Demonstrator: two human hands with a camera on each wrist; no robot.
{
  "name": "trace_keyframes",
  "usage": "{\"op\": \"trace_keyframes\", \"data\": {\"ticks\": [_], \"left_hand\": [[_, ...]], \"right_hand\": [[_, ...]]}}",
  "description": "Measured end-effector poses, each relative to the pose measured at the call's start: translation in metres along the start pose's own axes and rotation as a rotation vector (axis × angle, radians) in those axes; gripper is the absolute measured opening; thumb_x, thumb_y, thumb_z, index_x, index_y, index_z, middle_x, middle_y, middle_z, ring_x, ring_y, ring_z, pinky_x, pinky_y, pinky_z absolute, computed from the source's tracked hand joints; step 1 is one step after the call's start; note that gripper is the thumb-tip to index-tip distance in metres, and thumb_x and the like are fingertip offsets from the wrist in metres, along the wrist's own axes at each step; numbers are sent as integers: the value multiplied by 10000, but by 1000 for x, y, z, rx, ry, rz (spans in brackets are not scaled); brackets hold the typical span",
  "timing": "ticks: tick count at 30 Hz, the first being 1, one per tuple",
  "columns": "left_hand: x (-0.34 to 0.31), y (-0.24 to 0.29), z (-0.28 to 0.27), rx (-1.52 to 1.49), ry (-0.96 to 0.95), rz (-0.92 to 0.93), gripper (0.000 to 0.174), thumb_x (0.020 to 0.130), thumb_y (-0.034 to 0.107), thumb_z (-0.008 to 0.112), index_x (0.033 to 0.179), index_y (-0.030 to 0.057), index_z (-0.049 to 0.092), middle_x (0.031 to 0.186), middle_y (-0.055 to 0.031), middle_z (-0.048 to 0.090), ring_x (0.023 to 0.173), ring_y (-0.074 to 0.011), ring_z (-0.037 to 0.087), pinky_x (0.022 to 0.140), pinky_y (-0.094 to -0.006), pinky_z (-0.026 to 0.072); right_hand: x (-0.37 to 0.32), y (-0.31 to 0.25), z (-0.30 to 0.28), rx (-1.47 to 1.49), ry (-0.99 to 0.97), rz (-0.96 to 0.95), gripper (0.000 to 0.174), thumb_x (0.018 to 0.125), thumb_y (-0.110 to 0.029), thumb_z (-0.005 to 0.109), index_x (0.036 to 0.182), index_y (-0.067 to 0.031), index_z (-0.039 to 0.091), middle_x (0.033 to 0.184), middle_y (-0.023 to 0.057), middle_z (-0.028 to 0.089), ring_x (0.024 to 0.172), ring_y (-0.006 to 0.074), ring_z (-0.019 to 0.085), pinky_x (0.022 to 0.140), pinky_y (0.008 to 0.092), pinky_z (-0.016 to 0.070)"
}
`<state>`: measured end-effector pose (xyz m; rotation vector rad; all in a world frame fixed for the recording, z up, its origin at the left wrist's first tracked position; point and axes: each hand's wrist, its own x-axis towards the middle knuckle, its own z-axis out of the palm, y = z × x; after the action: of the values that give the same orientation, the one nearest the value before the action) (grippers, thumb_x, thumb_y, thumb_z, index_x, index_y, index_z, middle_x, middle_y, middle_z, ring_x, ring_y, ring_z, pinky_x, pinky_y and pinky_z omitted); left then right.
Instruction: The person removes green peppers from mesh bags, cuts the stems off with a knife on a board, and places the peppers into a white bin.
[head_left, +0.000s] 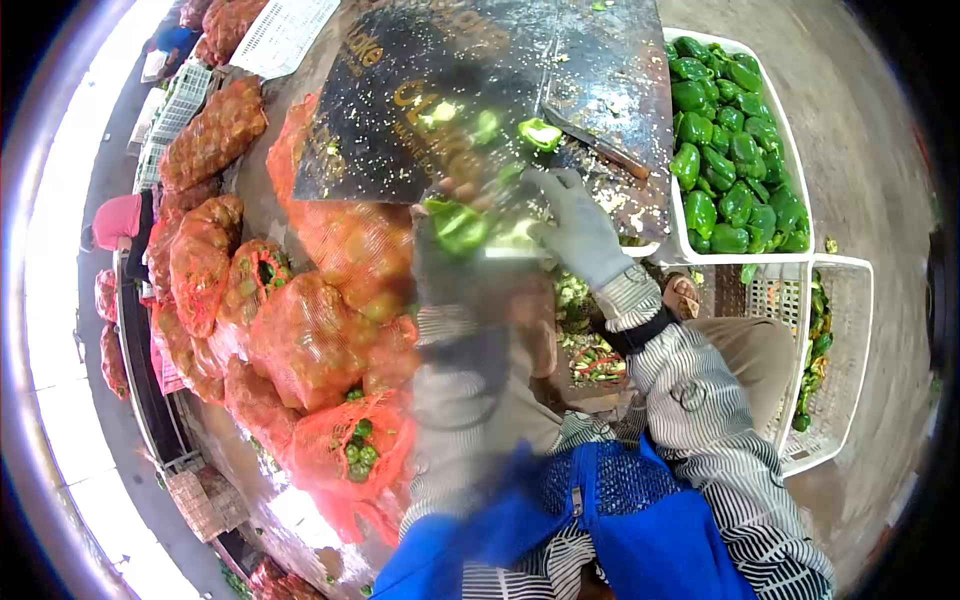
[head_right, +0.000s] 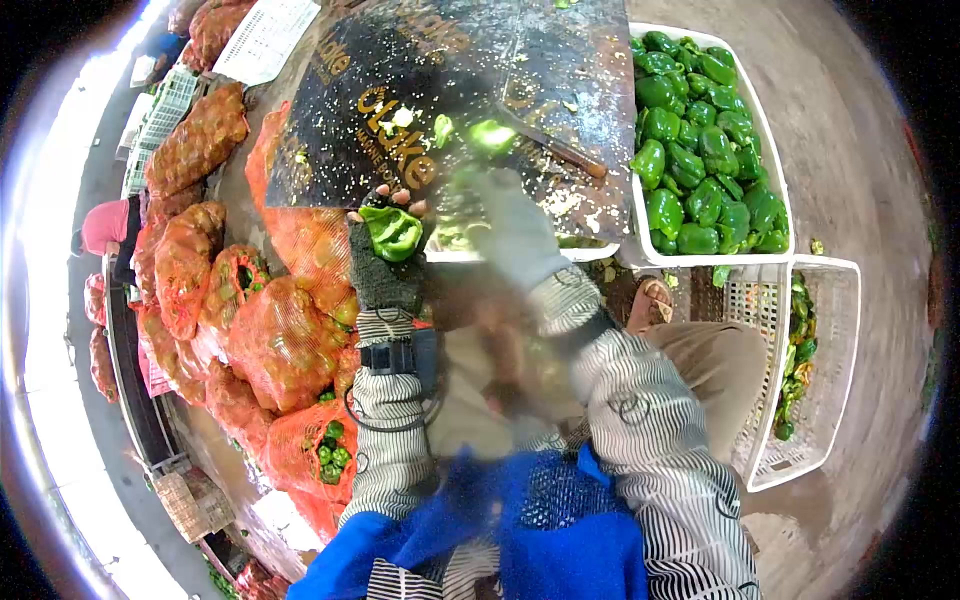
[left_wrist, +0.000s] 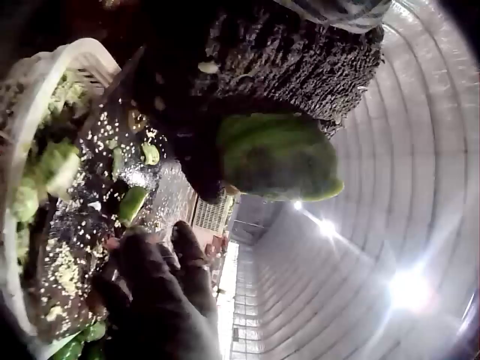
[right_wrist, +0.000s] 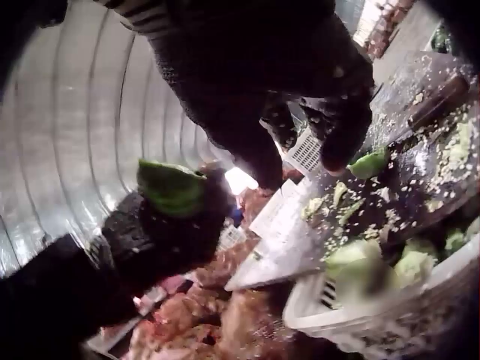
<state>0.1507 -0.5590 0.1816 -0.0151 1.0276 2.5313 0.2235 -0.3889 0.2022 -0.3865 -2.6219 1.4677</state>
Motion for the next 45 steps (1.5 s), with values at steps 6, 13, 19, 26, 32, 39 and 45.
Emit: {"op": "trace_keyframes", "data": {"ticks": [6, 13, 19, 26, 32, 39, 45], "left_hand": [[6, -33, 12, 98, -143, -194, 431, 947, 424, 531, 1168, 54, 548, 1090, -105, 627, 906, -191, 634, 732, -313, 553], [43, -83, 20, 489, -53, -252, 404, 1013, 358, 469, 1263, 46, 526, 1144, -90, 604, 946, -180, 607, 769, -307, 536], [88, -85, 43, 1639, 7, 419, 358, 920, 166, 633, 1243, 29, 563, 1157, -97, 593, 1004, -177, 588, 869, -313, 488], [154, -104, 22, 1858, -183, 559, 499, 727, 97, 763, 1187, 43, 577, 1173, -165, 575, 1140, -334, 527, 1016, -410, 415], [140, -112, 61, 2291, -136, 291, 482, 735, 310, 753, 1159, 131, 609, 1254, -135, 527, 1162, -357, 498, 971, -466, 446], [137, -100, 20, 1523, -20, -128, 308, 833, 254, 688, 1072, 74, 612, 1022, -90, 610, 879, -191, 605, 693, -330, 521], [62, -82, 84, 793, -274, 22, 459, 840, 71, 641, 1269, 48, 482, 1080, -80, 586, 905, -146, 584, 767, -276, 526]], "right_hand": [[-36, -26, 13, -351, -101, -134, 565, 828, -81, 614, 1370, -81, 455, 1188, 154, 590, 1094, 285, 590, 1000, 372, 465], [-11, 63, -81, 427, 21, 153, 410, 901, -218, 630, 1283, -118, 519, 1159, 149, 624, 1082, 271, 601, 970, 361, 486], [46, 149, -205, 473, 462, 213, 321, 914, -158, 599, 1228, -88, 600, 1198, 136, 617, 1025, 234, 617, 830, 346, 549], [134, 324, -260, -252, 446, 347, 312, 865, -81, 604, 1171, -118, 655, 1151, 134, 627, 1017, 229, 627, 888, 345, 511], [114, 229, -228, -757, 449, 333, 306, 851, -90, 593, 1149, -106, 659, 1266, 163, 562, 1051, 354, 618, 937, 424, 503], [98, 117, -110, 373, 81, -34, 363, 908, -290, 602, 1165, -37, 642, 1109, 153, 660, 1067, 246, 615, 967, 353, 454], [106, 76, -46, 699, -26, 177, 418, 934, -347, 582, 1170, -8, 643, 1171, 170, 643, 1096, 268, 596, 969, 363, 454]]}}
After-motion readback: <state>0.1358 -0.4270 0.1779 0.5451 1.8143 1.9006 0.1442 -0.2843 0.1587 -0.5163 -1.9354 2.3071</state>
